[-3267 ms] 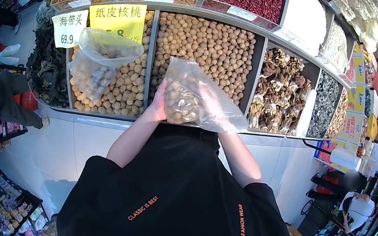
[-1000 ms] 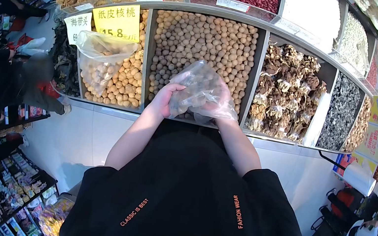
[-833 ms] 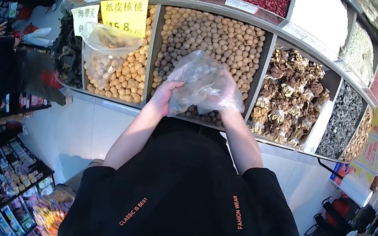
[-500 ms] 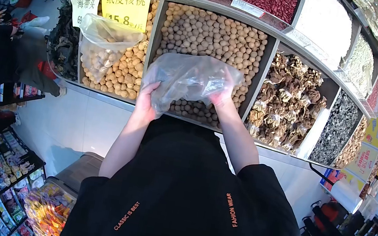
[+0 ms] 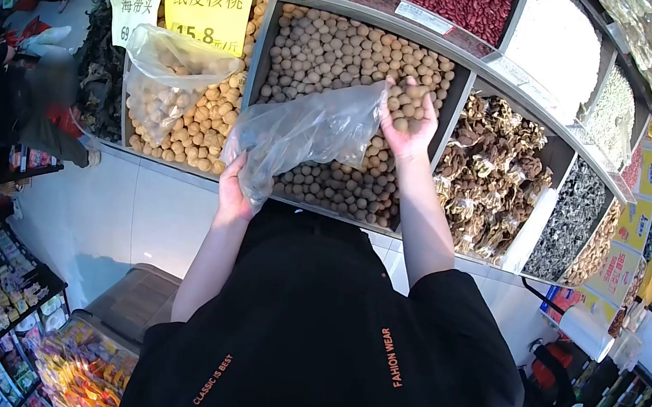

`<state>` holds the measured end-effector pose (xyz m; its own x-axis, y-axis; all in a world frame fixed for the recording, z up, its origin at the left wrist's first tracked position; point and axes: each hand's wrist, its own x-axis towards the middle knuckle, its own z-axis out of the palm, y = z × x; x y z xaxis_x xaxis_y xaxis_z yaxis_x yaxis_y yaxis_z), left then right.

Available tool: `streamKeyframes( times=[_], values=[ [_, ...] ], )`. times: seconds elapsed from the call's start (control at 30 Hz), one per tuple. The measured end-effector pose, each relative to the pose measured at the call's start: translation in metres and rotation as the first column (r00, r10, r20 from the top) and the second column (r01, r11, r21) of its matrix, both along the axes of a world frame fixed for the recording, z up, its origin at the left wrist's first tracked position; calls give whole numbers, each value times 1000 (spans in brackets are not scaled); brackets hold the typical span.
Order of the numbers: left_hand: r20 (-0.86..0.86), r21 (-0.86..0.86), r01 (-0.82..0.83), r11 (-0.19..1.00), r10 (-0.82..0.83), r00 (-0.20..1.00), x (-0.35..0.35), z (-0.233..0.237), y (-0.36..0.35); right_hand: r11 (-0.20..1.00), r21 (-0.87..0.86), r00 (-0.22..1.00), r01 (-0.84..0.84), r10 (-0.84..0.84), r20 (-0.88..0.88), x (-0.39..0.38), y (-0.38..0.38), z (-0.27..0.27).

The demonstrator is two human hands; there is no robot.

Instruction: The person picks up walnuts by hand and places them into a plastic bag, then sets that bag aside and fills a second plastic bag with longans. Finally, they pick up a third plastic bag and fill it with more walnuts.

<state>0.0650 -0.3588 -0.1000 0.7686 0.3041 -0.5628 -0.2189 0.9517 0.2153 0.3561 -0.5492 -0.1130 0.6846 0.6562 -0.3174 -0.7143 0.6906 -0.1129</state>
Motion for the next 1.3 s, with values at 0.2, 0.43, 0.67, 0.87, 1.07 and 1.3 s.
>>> streamKeyframes(
  times=[0.2, 0.43, 0.67, 0.87, 1.07, 1.3],
  values=[
    [-102, -8, -46, 999, 45, 994, -3, 11, -3, 998, -61, 999, -18, 16, -37, 14, -1, 5],
    [-20, -45, -11, 999, 10, 1000, -23, 6, -12, 978, -121, 985, -168, 162, -53, 13, 25, 8],
    [-29, 12, 104, 994, -104, 994, -39, -3, -9, 923, -202, 945, -326, 325, -40, 1, 77, 10],
    [-37, 15, 150, 989, -149, 988, -44, -1, -13, 844, -275, 881, -461, 471, -32, -13, 129, 10],
    [27, -19, 181, 983, -181, 983, -43, -3, -13, 759, -446, 854, -475, 519, -26, -22, 169, 1],
    [171, -57, 202, 978, -190, 967, -40, 2, -7, 767, -374, 831, -522, 556, -20, -5, 135, 0]
  ],
)
